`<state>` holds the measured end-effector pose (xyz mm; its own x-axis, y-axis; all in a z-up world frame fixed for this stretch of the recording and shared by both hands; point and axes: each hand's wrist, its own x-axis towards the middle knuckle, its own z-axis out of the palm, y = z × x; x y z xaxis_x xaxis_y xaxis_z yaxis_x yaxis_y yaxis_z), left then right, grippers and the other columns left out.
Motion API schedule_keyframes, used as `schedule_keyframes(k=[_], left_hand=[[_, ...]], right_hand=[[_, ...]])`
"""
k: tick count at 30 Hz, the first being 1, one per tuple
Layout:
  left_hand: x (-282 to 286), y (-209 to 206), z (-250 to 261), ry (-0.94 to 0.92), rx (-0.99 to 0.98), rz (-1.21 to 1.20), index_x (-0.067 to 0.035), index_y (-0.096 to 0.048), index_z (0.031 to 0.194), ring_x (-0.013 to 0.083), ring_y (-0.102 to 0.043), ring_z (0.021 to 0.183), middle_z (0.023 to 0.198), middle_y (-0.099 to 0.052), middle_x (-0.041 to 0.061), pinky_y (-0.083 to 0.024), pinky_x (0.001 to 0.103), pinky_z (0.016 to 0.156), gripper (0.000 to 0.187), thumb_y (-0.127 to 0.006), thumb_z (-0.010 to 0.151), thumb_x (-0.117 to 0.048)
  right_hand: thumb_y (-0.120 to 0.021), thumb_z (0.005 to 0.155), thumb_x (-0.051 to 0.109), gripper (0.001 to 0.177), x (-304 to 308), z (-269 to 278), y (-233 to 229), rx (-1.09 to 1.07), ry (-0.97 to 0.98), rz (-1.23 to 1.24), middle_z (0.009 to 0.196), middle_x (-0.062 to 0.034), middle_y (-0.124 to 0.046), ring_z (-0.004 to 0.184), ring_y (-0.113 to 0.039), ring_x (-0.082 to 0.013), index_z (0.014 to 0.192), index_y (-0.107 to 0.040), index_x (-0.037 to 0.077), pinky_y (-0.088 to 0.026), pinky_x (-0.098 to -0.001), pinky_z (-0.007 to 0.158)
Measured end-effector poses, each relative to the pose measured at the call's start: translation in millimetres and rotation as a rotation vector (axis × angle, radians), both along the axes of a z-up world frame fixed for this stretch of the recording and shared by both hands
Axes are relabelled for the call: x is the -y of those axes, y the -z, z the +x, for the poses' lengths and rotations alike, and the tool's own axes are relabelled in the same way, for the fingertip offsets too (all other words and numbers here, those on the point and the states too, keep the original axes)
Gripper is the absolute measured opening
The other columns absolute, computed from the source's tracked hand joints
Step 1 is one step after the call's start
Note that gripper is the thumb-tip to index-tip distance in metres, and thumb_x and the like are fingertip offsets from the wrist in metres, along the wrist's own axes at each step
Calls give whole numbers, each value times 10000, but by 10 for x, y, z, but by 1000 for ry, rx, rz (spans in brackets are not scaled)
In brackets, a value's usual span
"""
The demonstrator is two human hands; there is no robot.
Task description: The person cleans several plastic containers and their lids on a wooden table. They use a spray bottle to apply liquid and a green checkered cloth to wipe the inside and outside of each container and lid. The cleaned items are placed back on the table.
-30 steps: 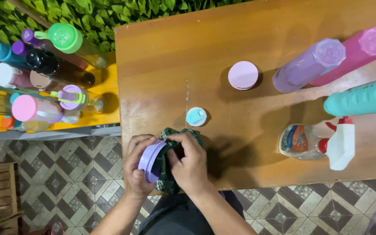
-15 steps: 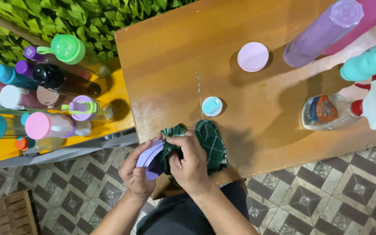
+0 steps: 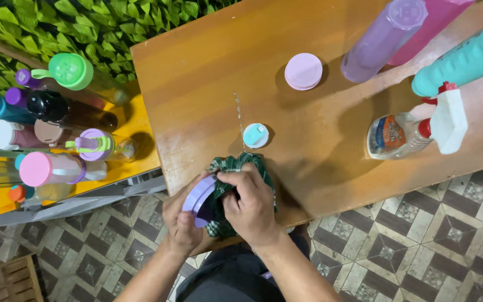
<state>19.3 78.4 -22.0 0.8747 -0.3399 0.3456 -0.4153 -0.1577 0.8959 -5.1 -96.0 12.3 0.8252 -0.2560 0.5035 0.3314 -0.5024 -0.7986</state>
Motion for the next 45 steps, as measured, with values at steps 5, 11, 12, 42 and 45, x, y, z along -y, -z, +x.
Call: schedule_keyframes(k=[5, 11, 12, 42, 45], left_hand=[[155, 6, 9, 119, -632, -199, 156, -617, 1359, 292, -645, 1082, 1196, -681, 272, -510, 382, 960, 849, -470, 1047, -620], [922, -19, -236, -98, -449, -513, 103, -538, 1391, 296, -601, 1291, 1379, -620, 217, -442, 416, 1149, 922, -449, 960, -707], [1031, -22, -243, -106, -478, -636, 83, -507, 1410, 285, -558, 1353, 1433, -580, 195, -402, 415, 1190, 938, -448, 927, -719], [784, 145, 493, -340, -450, -248, -26, -392, 1567, 280, -465, 1439, 1491, -496, 158, -336, 436, 1220, 915, -796, 815, -354], [515, 290, 977, -587, -231, 519, -82, -460, 1491, 304, -527, 1318, 1420, -528, 145, -440, 457, 1129, 824, -798, 760, -255]], right_hand=[[-762, 817, 14, 350, 587, 21, -55, 248, -260, -430, 1013, -123, -623, 851, -690, -300, 1150, -655, 33, -585, -384, 758], [-684, 808, -93, 371, 845, 101, -145, 70, -165, 80, 1066, -118, -635, 936, -699, -292, 1142, -645, 65, -582, -371, 794], [-680, 803, -92, 377, 896, 108, -137, 55, -160, 140, 1081, -125, -631, 947, -694, -301, 1143, -639, 65, -581, -376, 804], [-760, 869, -3, 284, 1924, 406, 273, -32, 71, -357, 1001, -126, -672, 903, -685, -304, 1115, -706, 126, -535, -361, 776], [-728, 819, 117, 307, 1834, 443, 408, -239, 117, -662, 1001, -112, -699, 948, -663, -326, 1125, -726, 142, -484, -452, 813]])
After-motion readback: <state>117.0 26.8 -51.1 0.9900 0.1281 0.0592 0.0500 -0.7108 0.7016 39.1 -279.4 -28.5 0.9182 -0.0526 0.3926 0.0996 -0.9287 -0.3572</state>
